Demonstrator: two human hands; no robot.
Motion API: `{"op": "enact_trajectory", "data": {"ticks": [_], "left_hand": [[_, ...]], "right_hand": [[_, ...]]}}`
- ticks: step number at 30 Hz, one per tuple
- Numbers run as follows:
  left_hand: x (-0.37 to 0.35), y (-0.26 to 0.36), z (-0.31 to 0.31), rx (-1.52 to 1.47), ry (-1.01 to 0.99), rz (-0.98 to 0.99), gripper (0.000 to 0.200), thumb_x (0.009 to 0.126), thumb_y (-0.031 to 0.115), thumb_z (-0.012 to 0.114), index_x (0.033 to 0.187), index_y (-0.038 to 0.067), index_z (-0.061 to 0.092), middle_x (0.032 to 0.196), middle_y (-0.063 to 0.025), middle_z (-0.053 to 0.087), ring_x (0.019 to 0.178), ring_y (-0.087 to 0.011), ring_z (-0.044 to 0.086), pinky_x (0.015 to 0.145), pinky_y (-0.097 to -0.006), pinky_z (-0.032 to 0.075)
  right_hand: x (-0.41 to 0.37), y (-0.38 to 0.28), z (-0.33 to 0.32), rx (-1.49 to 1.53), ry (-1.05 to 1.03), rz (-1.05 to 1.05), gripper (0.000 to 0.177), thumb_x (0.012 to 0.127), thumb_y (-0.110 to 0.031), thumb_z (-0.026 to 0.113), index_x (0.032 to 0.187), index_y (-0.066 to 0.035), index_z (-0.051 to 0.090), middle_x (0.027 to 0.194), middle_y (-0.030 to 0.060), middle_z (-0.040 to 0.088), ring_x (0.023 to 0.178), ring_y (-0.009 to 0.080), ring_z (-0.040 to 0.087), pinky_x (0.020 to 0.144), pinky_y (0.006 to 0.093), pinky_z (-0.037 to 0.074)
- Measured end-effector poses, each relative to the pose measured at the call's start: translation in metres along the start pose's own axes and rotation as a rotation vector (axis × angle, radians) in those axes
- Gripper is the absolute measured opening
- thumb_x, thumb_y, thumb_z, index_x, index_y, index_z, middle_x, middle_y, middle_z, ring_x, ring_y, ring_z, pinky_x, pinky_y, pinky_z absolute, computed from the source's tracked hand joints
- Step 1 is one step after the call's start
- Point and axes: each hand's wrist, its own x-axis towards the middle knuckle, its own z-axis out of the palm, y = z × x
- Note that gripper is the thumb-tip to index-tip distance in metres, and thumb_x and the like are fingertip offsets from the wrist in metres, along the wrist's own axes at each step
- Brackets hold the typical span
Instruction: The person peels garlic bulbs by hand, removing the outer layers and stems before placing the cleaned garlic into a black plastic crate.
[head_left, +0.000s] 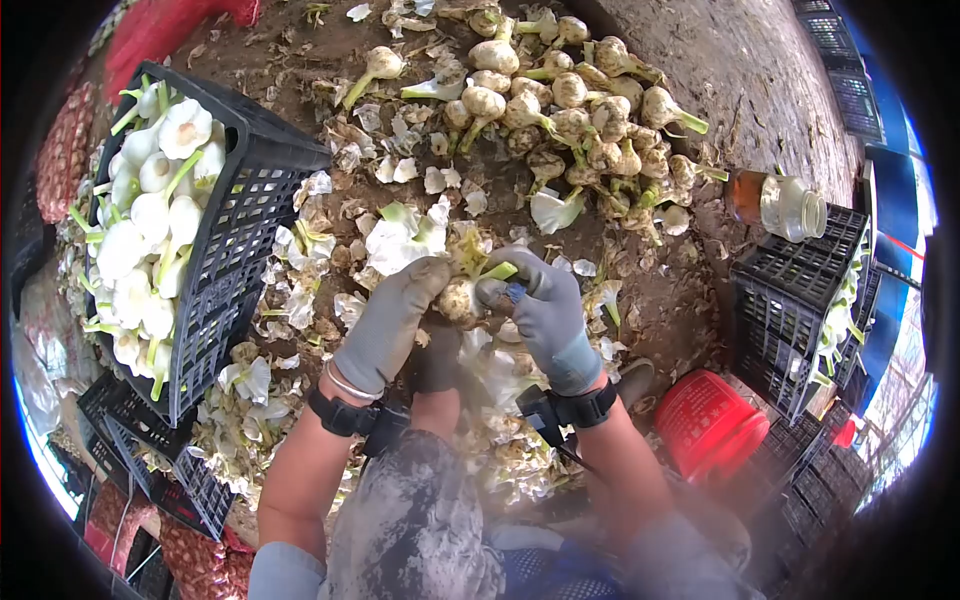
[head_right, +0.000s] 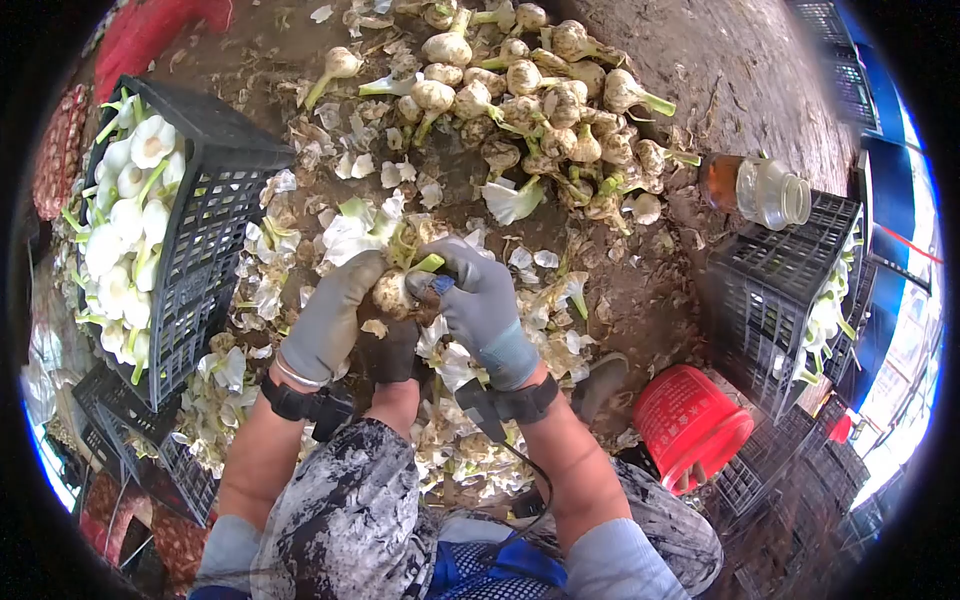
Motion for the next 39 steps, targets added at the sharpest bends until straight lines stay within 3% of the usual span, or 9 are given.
{"op": "enact_trajectory", "data": {"ticks": [5,7,9,11,13,19,21,25,39], "left_hand": [[-0.011,0.017,0.009,0.541,0.123,0.284,0.028,0.096,0.027,0.063,0.108,0.002,0.065,0.096,-0.0047,0.064,0.087,-0.0094,0.057,0.081,-0.0268,0.049],[-0.020,0.022,0.014,0.638,0.071,0.544,0.022,0.093,0.024,0.068,0.097,0.002,0.065,0.092,-0.0083,0.066,0.084,-0.0151,0.061,0.077,-0.0309,0.050],[-0.029,0.020,0.015,0.761,-0.236,0.611,0.022,0.089,0.023,0.073,0.090,0.002,0.066,0.090,-0.0119,0.066,0.078,-0.0232,0.062,0.071,-0.0352,0.049],[-0.028,-0.003,0.005,0.704,-0.193,0.617,0.020,0.087,0.023,0.073,0.089,0.003,0.069,0.091,-0.0130,0.067,0.079,-0.0290,0.062,0.071,-0.0374,0.049],[-0.027,-0.007,-0.016,1.071,0.041,0.271,0.016,0.088,0.019,0.071,0.095,0.004,0.072,0.091,-0.0127,0.068,0.086,-0.0272,0.065,0.076,-0.0351,0.051],[-0.011,-0.003,0.003,0.259,0.083,0.158,0.037,0.094,0.017,0.065,0.124,-0.004,0.057,0.095,-0.0058,0.066,0.084,-0.0101,0.062,0.071,-0.0252,0.051],[-0.007,-0.001,0.014,0.080,0.040,0.091,0.040,0.094,0.013,0.063,0.128,-0.007,0.054,0.100,-0.0058,0.067,0.085,-0.0076,0.062,0.070,-0.0225,0.050],[-0.003,-0.009,0.004,-0.087,0.025,0.018,0.037,0.094,0.008,0.061,0.126,-0.008,0.055,0.103,-0.0066,0.066,0.087,-0.0081,0.061,0.078,-0.0227,0.050],[-0.015,0.004,0.019,0.413,0.031,0.316,0.051,0.088,0.015,0.076,0.131,-0.002,0.054,0.118,-0.0066,0.064,0.106,-0.0119,0.059,0.095,-0.0277,0.047]], "right_hand": [[0.006,0.015,-0.025,-0.108,0.203,0.077,0.021,0.095,-0.005,0.059,0.112,0.000,0.070,0.087,0.0044,0.069,0.072,0.0115,0.063,0.066,0.0254,0.052],[0.009,0.037,-0.039,-0.341,0.267,-0.244,0.024,0.094,-0.003,0.056,0.113,0.000,0.070,0.081,0.0060,0.069,0.064,0.0134,0.062,0.059,0.0267,0.050],[0.007,0.032,-0.045,-0.245,0.306,-0.287,0.025,0.092,-0.001,0.057,0.112,0.000,0.071,0.079,0.0052,0.068,0.062,0.0125,0.061,0.057,0.0276,0.049],[0.001,0.028,-0.052,-0.589,0.346,-0.245,0.023,0.093,-0.002,0.058,0.112,-0.001,0.071,0.080,0.0025,0.068,0.064,0.0112,0.061,0.058,0.0272,0.049],[0.005,0.033,-0.048,0.000,0.359,-0.073,0.017,0.094,-0.005,0.062,0.109,-0.001,0.070,0.081,-0.0001,0.067,0.067,0.0081,0.061,0.060,0.0240,0.048],[-0.012,0.009,-0.002,-0.151,0.279,-0.068,0.020,0.088,-0.008,0.072,0.107,-0.003,0.069,0.098,0.0051,0.065,0.082,0.0133,0.064,0.073,0.0260,0.051],[-0.013,0.010,0.005,-0.688,0.135,-0.607,0.031,0.084,-0.005,0.073,0.114,-0.004,0.068,0.107,0.0113,0.064,0.096,0.0237,0.064,0.081,0.0317,0.051],[-0.018,0.007,0.004,-0.654,0.108,-0.597,0.030,0.083,-0.001,0.071,0.113,-0.003,0.068,0.108,0.0136,0.064,0.100,0.0287,0.062,0.086,0.0340,0.050],[-0.008,0.029,0.013,0.161,0.253,-0.106,0.013,0.096,-0.010,0.064,0.101,-0.001,0.071,0.081,-0.0049,0.066,0.075,0.0052,0.058,0.067,0.0220,0.047]]}}
